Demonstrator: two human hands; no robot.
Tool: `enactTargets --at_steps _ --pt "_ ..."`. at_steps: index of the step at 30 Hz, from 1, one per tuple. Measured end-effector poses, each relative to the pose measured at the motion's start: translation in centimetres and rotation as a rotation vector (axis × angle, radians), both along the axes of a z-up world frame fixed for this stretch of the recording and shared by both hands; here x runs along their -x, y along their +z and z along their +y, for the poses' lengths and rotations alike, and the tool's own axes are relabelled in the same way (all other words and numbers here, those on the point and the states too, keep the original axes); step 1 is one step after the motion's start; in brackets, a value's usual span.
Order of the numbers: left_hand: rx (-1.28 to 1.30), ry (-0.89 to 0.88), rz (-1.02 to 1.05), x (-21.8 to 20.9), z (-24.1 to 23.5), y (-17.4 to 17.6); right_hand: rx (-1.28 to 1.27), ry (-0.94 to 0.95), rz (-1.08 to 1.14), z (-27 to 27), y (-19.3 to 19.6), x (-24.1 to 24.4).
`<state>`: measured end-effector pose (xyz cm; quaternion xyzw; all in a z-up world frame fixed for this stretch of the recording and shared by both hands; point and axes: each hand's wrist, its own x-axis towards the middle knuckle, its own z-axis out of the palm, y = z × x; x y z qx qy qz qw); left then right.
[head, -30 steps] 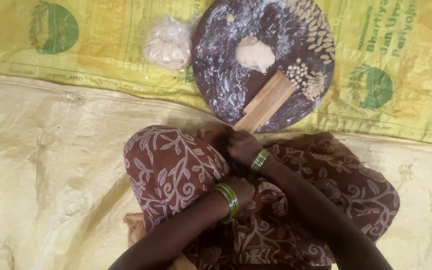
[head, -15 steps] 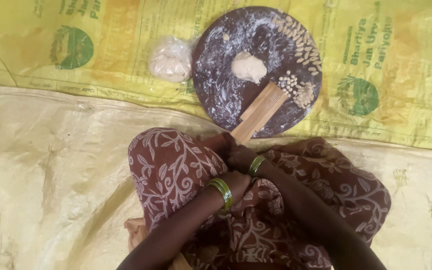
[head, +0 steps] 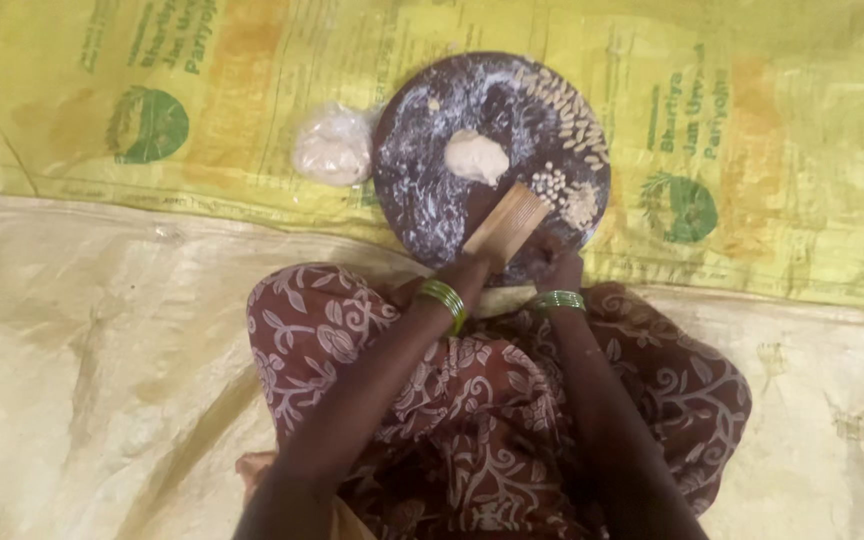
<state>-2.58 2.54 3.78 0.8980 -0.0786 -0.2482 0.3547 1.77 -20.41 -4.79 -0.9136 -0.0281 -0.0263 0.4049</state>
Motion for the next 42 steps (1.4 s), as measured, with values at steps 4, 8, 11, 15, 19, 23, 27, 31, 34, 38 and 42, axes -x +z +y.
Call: enactTargets --at_steps 4,8,11,15,19,23,27,31,34,38,42 --pt "-0.049 0.01 -0.33 1.2 -2.0 -5.7 0.448 0.111 -0.06 0.8 -2.0 -0.8" --pt "0.045 0.159 -0.268 1.3 -1.0 -7.5 0.815 0.429 0.109 4.3 -2.4 1.0" --pt "0.37 0.281 0.118 -0.6 -0.3 -5.8 0.414 0.315 0.1 4.7 1.1 2.0" --pt "1.739 0.519 0.537 -1.8 0.5 -2.8 -0.072 0.057 -0.098 4.8 7.4 2.9" --pt "2.142 0.317 0.577 -1.8 0.9 -0.5 -0.335 0.107 -0.275 6.7 11.8 3.2" --pt "2.422 -0.317 0.565 -1.6 0.5 1.4 -0.246 0.253 -0.564 9.7 13.2 4.3" --pt "2.396 0.116 0.729 -1.2 1.5 2.7 0.047 0.243 -0.533 11.5 13.6 5.9" --pt "2.229 0.317 0.792 -0.6 1.3 2.5 -0.045 0.277 -0.485 10.8 13.7 5.8" --pt "2.095 0.22 0.816 0.0 0.6 1.6 -0.006 0.334 -0.463 9.4 14.2 4.9" --pt "2.046 0.166 0.858 0.2 0.5 0.3 0.121 0.253 -0.522 9.9 14.6 4.2" --pt "2.19 0.145 0.885 0.5 0.2 -0.8 0.139 0.165 -0.679 10.9 13.7 5.0"
